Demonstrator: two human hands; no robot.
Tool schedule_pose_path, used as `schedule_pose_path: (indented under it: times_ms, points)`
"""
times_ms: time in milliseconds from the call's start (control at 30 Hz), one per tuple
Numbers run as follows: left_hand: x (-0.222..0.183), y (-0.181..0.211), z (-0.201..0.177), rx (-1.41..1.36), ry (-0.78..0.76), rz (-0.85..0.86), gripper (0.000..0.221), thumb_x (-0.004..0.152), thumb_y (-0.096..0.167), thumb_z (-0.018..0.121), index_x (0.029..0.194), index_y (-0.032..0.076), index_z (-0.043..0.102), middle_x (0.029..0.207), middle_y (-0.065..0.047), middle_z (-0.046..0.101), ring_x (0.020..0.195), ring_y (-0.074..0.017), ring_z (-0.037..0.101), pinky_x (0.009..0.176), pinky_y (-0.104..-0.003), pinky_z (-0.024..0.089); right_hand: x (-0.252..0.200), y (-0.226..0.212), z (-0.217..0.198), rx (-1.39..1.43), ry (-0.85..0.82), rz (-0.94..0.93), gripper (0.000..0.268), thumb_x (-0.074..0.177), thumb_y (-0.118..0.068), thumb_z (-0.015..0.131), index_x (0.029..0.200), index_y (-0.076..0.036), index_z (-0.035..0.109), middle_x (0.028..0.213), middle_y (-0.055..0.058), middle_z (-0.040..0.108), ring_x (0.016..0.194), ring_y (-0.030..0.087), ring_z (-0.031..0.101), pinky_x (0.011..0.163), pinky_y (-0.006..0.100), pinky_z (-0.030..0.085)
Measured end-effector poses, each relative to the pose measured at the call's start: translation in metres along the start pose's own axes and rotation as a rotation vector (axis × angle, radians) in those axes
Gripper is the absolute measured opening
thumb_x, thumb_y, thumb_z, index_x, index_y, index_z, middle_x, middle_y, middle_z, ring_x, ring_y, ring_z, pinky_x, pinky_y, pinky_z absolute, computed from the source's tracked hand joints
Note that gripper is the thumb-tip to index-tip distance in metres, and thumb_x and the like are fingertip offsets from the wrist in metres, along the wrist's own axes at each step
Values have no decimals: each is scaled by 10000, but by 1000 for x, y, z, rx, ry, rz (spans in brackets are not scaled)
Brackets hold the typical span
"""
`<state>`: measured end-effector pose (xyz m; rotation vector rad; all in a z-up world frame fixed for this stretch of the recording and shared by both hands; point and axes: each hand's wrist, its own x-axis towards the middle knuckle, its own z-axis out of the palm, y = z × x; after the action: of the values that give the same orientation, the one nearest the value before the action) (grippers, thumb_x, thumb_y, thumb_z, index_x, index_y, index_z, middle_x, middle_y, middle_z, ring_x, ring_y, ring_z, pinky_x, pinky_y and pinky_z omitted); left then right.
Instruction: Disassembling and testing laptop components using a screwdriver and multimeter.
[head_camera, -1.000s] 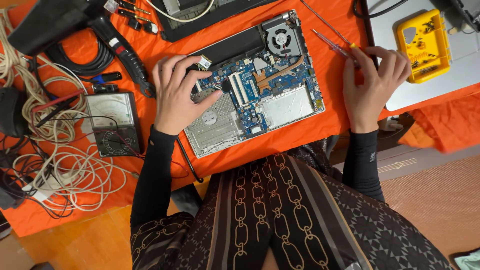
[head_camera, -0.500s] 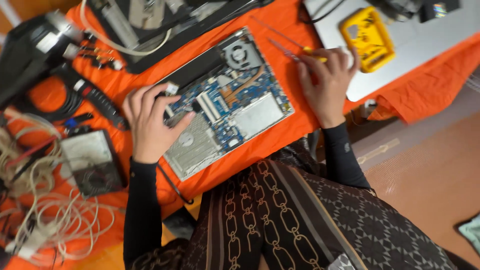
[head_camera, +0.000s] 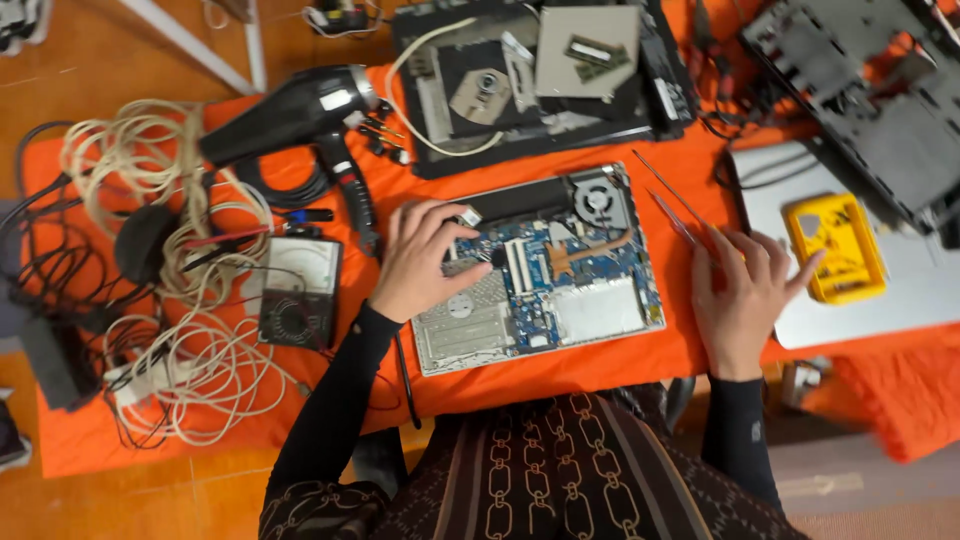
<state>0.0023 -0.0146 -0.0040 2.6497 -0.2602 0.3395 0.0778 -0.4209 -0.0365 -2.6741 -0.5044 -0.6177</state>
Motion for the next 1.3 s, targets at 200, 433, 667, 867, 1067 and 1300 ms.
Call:
schedule_pose_path:
  times_ms: [200,433,667,867,1067,1300]
  points:
    - [-2,-3,1,-35,-21,-10,471,865,552,763,1084,140,703,1393,-49,577,1409,-271,411,1202,-578,210,-1,5,5,7,-19,2,173,1084,-175,743,1254,-139,740,1220,6,650,1305,234,557,1341,568,108]
    - [-2,-5,5,-25,-105,-22,485,873,576,776,1089,148,700,1411,-80,559,1411,-314,386,1181,-602,165,26,-15,-13,196,-133,-124,173,1071,-78,751,1241,-85,718,1250,74,625,1254,282,536,1321,506,268]
    - [11,17,1,22,-104,34,630,931,662,722,1248,122,662,1447,-81,547,1438,-300,390,1241,-569,177,110,-60,-4,338,-253,-483,144,1052,-124,826,1172,-81,757,1153,55,632,1164,251,541,1124,408,377]
    - [20,24,17,25,-136,100,823,908,743,696,1392,83,607,1416,-92,544,1423,-294,392,1257,-600,117,124,-85,35,519,-390,-671,176,1028,-243,819,1114,-94,779,1162,38,632,1156,225,541,1077,381,386]
    - [15,22,24,-46,-124,107,788,922,748,693,1451,169,612,1442,-69,540,1430,-293,382,1263,-625,78,115,-84,48,477,-408,-646,145,1043,-248,821,1044,-107,789,1160,31,626,1144,226,522,1115,378,352]
    - [17,23,27,-21,-174,103,678,946,725,678,1472,302,619,1489,-81,505,1442,-315,363,1257,-656,73,112,-87,53,452,-442,-565,166,1018,-244,830,966,-102,760,1208,43,571,1139,230,471,1125,405,313]
